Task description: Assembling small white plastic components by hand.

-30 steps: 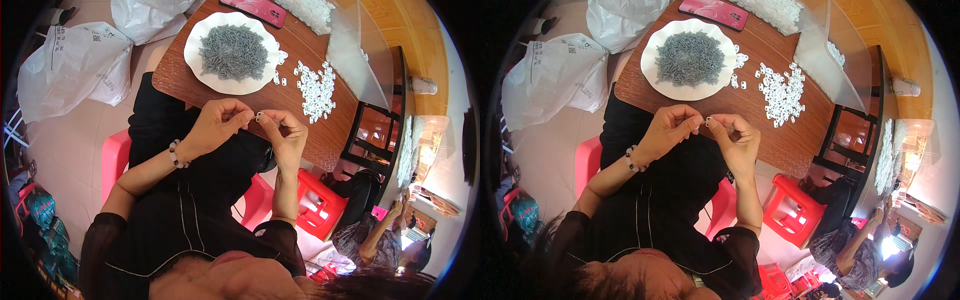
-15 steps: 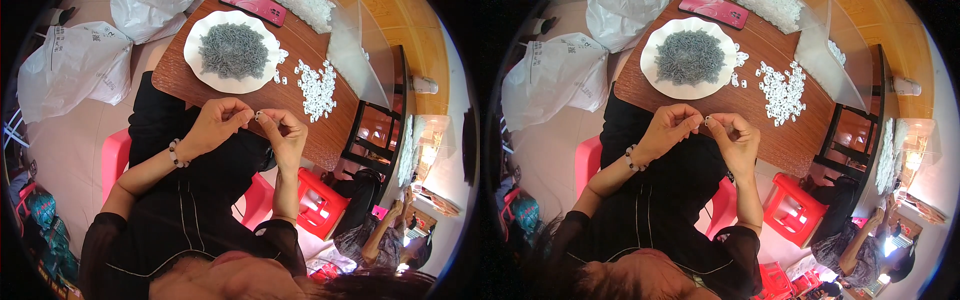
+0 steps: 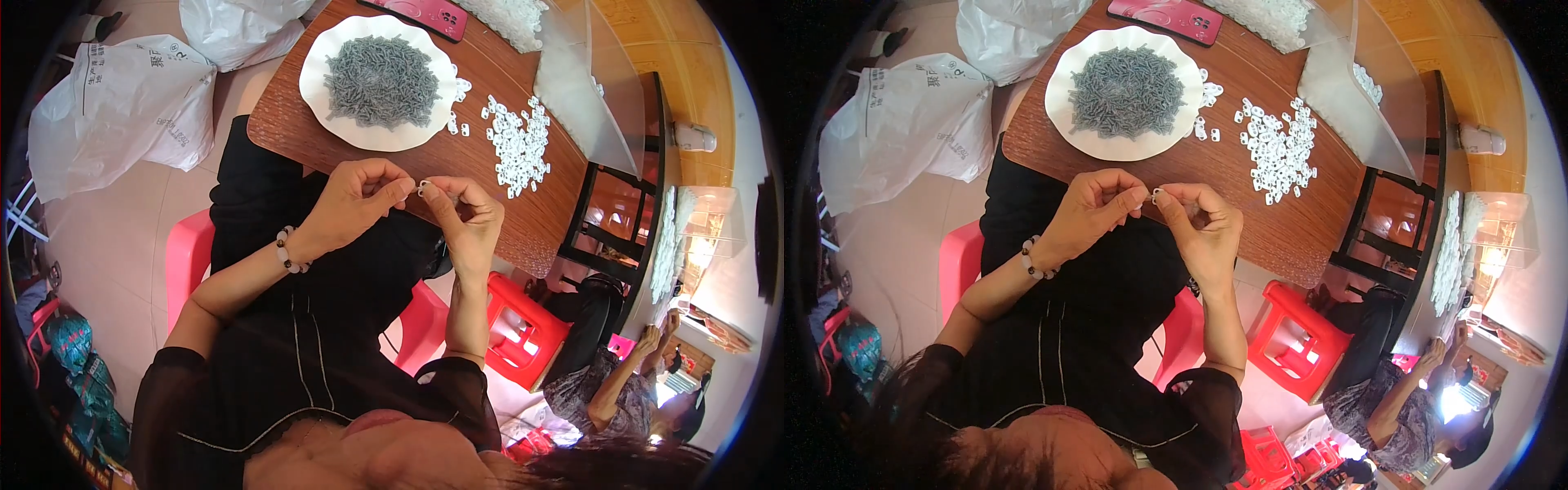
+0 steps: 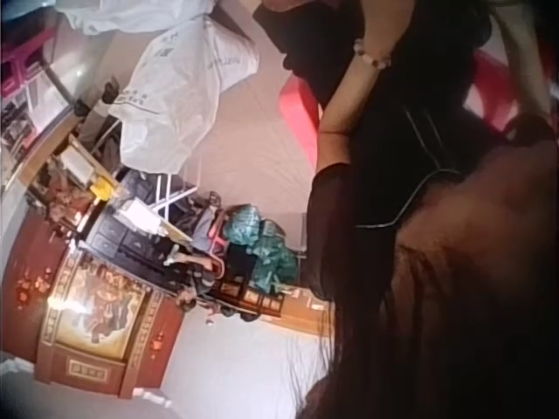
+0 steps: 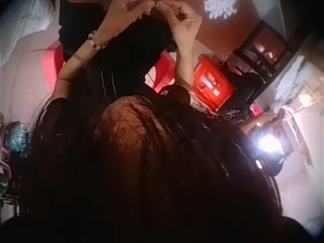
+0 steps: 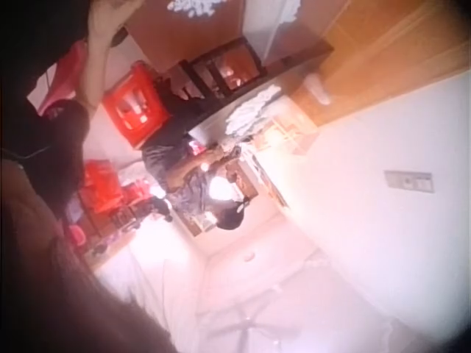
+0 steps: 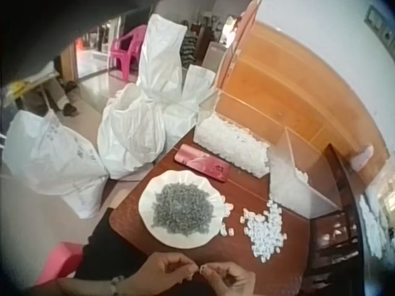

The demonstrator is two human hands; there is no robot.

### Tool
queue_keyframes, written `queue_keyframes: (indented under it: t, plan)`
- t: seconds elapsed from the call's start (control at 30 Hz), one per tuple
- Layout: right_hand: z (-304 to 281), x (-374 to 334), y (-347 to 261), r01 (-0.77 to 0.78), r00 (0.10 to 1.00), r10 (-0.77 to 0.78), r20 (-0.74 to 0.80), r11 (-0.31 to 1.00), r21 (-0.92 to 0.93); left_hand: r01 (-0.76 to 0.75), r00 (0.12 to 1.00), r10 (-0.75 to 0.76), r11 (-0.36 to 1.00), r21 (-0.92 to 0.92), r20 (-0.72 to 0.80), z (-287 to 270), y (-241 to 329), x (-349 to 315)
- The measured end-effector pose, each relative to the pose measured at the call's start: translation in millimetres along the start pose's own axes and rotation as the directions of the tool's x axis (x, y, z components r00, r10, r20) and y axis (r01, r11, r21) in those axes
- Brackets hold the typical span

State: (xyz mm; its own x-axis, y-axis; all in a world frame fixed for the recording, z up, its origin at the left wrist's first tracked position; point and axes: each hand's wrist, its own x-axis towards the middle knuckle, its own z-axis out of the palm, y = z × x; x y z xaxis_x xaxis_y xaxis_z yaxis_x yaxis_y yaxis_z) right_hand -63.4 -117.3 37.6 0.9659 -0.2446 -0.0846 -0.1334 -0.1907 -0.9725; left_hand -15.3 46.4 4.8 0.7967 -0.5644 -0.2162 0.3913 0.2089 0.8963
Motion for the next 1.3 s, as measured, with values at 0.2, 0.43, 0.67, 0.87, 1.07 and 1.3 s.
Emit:
queue_keyframes:
  t: [0.2, 0.43, 0.67, 0.87, 1.07, 1.3]
  plan:
    - [-1.9, -0.5, 2.1, -0.009, 1.000, 0.008, -0.013, 1.000, -0.010, 0.003, 1.000, -0.003, 1.000, 0.016, -0.008, 0.2, 1.0, 0.1]
    - [-0.9, -0.8, 2.5, -0.021, 1.000, 0.021, -0.005, 1.000, -0.005, -0.014, 1.000, 0.014, 1.000, 0.012, -0.003, 0.4, -1.7, 0.6]
    - [5.2, -2.1, -3.8, -0.015, 0.999, 0.016, -0.036, 1.000, 0.019, -0.028, 1.000, 0.028, 0.999, 0.018, -0.013, 0.6, -6.7, 1.5]
    - [1.3, -2.8, -1.2, 0.009, 1.000, -0.013, -0.027, 0.990, -0.140, -0.068, 0.996, 0.072, 0.995, 0.072, -0.054, 2.7, -10.8, 1.9]
    - [3.7, -4.1, 2.2, 0.033, 0.999, -0.035, -0.022, 0.995, -0.094, -0.107, 0.987, 0.122, 0.985, 0.138, -0.100, 4.9, -9.4, -0.2]
    - [8.4, -6.1, 3.5, -0.012, 1.000, 0.012, -0.028, 1.000, 0.012, -0.110, 0.985, 0.126, 0.984, 0.139, -0.115, 5.5, -13.6, -0.9]
